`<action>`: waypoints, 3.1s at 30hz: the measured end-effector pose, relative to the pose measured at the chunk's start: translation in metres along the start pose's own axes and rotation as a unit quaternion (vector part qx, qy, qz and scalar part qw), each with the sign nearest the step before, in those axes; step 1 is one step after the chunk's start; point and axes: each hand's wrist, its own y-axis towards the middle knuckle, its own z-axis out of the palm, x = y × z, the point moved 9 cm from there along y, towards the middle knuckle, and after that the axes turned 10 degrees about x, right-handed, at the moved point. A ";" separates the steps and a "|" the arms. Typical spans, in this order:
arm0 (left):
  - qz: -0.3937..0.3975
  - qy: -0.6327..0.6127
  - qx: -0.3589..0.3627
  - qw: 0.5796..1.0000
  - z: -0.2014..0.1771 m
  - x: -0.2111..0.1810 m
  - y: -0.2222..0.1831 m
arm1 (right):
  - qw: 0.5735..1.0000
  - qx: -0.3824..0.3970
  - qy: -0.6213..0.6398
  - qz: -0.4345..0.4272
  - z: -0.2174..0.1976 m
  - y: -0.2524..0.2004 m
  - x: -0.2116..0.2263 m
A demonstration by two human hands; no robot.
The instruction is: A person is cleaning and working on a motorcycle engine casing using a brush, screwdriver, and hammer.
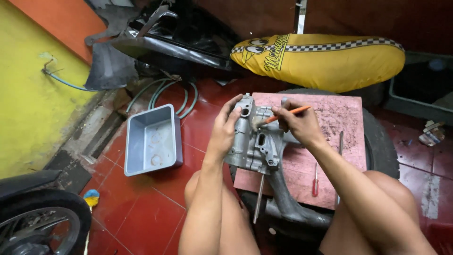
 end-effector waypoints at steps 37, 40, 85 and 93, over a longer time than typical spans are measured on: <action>-0.020 0.023 0.003 1.000 0.002 -0.002 -0.002 | 0.988 0.072 -0.138 -0.011 0.017 0.006 0.039; -0.012 0.031 0.001 0.999 0.002 -0.005 0.000 | 0.983 0.027 -0.183 -0.017 0.007 0.015 0.017; -0.020 0.032 -0.009 0.999 -0.001 -0.001 0.002 | 0.984 0.010 -0.140 -0.106 0.015 -0.013 0.053; -0.017 0.032 -0.009 0.999 0.002 0.000 0.001 | 0.958 -0.007 -0.222 -0.182 0.015 -0.023 0.049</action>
